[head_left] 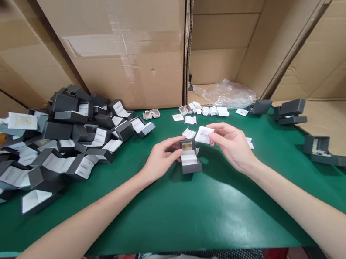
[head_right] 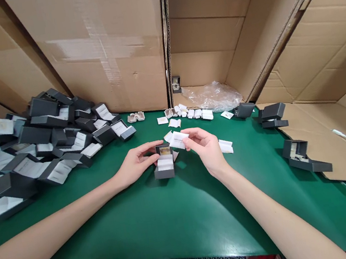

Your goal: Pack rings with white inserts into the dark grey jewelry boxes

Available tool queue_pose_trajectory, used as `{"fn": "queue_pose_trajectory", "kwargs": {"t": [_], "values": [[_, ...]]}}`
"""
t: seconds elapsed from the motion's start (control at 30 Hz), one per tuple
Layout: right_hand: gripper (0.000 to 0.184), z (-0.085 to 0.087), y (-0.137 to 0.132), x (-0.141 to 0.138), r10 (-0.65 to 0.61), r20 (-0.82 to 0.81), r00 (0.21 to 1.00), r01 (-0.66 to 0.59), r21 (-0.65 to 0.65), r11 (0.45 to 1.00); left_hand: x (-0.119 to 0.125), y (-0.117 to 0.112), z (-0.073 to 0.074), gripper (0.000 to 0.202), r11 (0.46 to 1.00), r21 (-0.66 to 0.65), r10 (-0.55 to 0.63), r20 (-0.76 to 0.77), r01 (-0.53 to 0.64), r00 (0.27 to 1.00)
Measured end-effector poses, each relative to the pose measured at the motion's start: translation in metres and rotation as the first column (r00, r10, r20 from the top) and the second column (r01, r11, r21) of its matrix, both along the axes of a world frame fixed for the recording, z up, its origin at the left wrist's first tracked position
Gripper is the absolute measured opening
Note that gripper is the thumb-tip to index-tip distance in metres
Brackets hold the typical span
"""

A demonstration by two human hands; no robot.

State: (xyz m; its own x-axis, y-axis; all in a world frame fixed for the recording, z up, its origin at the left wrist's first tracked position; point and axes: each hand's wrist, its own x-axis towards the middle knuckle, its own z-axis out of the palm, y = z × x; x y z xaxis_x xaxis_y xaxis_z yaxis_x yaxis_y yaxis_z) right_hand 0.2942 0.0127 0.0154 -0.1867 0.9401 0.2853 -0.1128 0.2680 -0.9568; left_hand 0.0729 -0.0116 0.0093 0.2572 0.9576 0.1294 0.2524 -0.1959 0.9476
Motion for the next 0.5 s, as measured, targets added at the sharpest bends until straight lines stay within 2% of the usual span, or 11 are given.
{"fn": "queue_pose_trajectory", "kwargs": {"t": [0.07, 0.13, 0.2, 0.3, 0.4, 0.5], "values": [[0.018, 0.003, -0.005, -0.002, -0.021, 0.081, 0.997, 0.012, 0.109, 0.994, 0.0, 0.0, -0.001, 0.042, 1.0, 0.004, -0.007, 0.011, 0.007, 1.0], [0.016, 0.005, -0.01, -0.005, -0.06, 0.23, 0.971, 0.0, 0.25, 0.968, 0.001, 0.0, 0.0, 0.042, 1.0, 0.008, -0.011, 0.01, 0.011, 1.0], [0.014, 0.005, -0.014, -0.008, -0.133, 0.368, 0.92, -0.03, 0.405, 0.914, 0.002, -0.001, 0.001, 0.041, 1.0, 0.017, -0.017, 0.004, 0.017, 1.0], [0.012, 0.002, -0.016, -0.012, -0.253, 0.468, 0.846, -0.098, 0.604, 0.791, 0.003, -0.001, 0.002, 0.04, 0.999, 0.022, -0.027, -0.001, 0.027, 1.0], [0.011, -0.002, -0.014, -0.016, -0.327, 0.51, 0.796, -0.151, 0.69, 0.708, 0.003, 0.0, 0.002, 0.04, 0.999, 0.024, -0.029, -0.001, 0.029, 1.0], [0.011, -0.005, -0.013, -0.018, -0.363, 0.524, 0.77, -0.15, 0.702, 0.696, 0.003, 0.0, 0.001, 0.041, 0.999, 0.03, -0.027, -0.006, 0.027, 1.0]]}}
